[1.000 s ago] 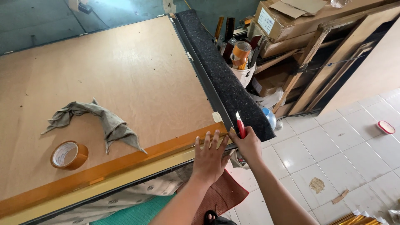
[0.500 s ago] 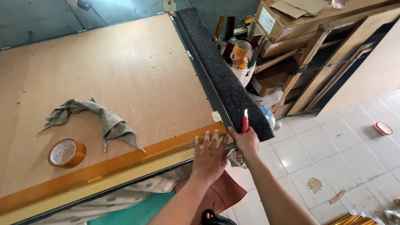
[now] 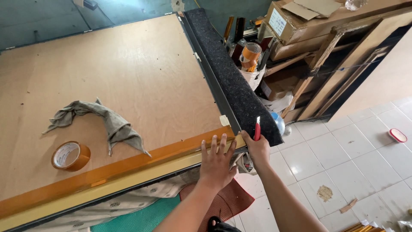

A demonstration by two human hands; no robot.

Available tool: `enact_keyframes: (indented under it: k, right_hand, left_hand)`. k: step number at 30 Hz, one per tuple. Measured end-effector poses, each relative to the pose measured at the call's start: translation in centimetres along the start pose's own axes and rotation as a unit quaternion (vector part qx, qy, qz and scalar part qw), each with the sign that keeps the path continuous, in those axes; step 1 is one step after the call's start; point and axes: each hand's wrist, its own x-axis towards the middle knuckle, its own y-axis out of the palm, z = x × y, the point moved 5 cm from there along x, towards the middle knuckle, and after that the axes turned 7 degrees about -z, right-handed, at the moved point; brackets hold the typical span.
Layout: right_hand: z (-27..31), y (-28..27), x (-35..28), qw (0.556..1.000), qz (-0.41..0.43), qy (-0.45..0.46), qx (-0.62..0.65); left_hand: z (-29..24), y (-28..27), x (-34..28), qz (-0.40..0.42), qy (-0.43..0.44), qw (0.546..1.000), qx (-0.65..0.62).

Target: Applying adhesive tape to the edges of a picture frame backing, smoothing it with a cloth, and peeling the backing.

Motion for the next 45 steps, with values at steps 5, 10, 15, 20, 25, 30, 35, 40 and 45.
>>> enact_keyframes:
  k: [5,10,15,20,25,30,35,40,45]
  right_hand:
    - [-2.0,0.1,0.2,0.996,0.026,0.013,0.086]
    - [-1.8,-0.6,-1.0,0.986,0.062,0.044,0.147]
    - [-3.2,0.5,0.0,0.978,0.115,0.035,0.168]
    - [-0.6,-0.9,-5.0,0.932,0.144,0.137,0.302]
    - [0.2,-1.0,-6.3,0.921,0.122,0.166,0.330]
    - [-0.6,-0.2,-4.6,0.963,0.060,0.118,0.236]
    - [-0.2,-0.4,-4.1,0.976,0.029,0.096,0.195]
    - [-3.1,0.0,-1.9,0.974,-0.014,0.132,0.183]
    - [-0.7,-0.9,-3.9,0.953,0.067,0.159,0.248]
  left_hand:
    - [-0.5,0.6,0.6,-0.024,0.006,1.000,0.012]
    - [-0.9,0.9,1.3,-0.040,0.005,0.998,0.047]
    - [-0.9,0.5,1.3,-0.022,0.016,0.999,0.033]
    - [1.6,1.1,3.0,-0.125,-0.001,0.991,-0.040]
    - [2.5,-1.3,5.0,-0.063,-0.034,0.990,-0.122]
    - [1.6,-1.5,6.1,-0.008,0.006,0.998,-0.057]
    - [1.3,1.4,7.0,-0.120,0.009,0.993,-0.014]
    - [1.0,-0.6,6.8,-0.062,-0.034,0.994,-0.087]
    - [1.9,-0.9,6.9,-0.027,-0.064,0.987,-0.146]
